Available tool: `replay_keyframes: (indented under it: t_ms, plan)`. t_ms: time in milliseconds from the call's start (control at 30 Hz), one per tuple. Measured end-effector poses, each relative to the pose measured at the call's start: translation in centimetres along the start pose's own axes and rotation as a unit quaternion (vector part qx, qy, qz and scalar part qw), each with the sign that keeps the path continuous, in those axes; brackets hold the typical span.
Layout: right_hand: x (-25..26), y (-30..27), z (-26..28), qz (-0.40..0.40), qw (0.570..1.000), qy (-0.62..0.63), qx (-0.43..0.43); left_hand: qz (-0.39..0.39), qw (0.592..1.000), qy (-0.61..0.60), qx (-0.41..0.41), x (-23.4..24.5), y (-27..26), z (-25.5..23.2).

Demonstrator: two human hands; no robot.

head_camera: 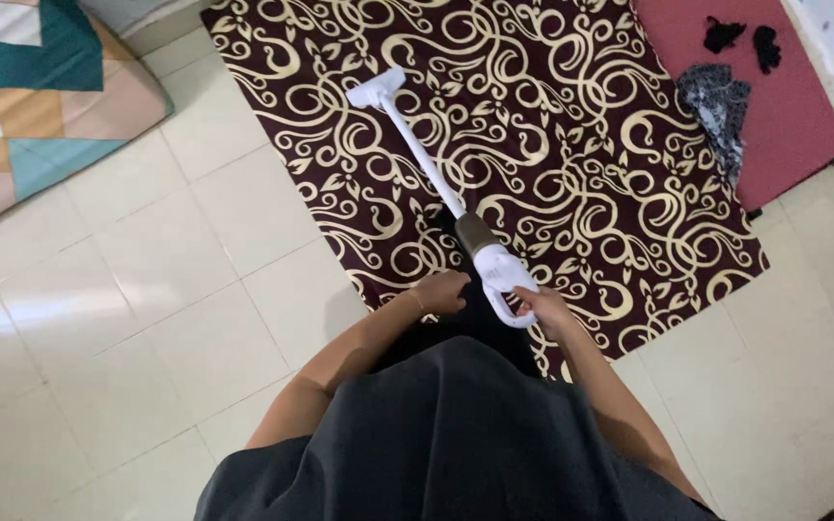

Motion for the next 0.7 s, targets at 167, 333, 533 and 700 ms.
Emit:
replay_keyframes:
  t_ms: [167,333,533,700]
  plan:
    - [-3.6,-0.3,3.6,0.027,0.987,-0.149,0.057,0.076,0.996,-0.03,0.026,1.2,-1.1,-2.8]
    - [-7.6,4.3,8.3,0.037,0.97,-0.233,0.061,0.051,0.996,-0.055,0.055,3.2,-1.6,-1.9]
    - [-12.1,13.7,13.8,0.092,0.961,-0.228,0.13,-0.055,0.98,-0.129,0.141,6.1,-1.6,1.2]
    - [-15.4,21.3,19.0,0.135,0.965,-0.199,0.102,-0.152,0.948,-0.16,0.231,9.7,-0.4,3.1]
Point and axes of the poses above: each hand's wrist, its own y-axis towards the middle knuckle, its own x-axis out of the back of the hand, z = x × y, the point moved 5 cm from there along y, towards the middle knuckle, and after that the axes turned 3 degrees about x, right-handed, at the moved point
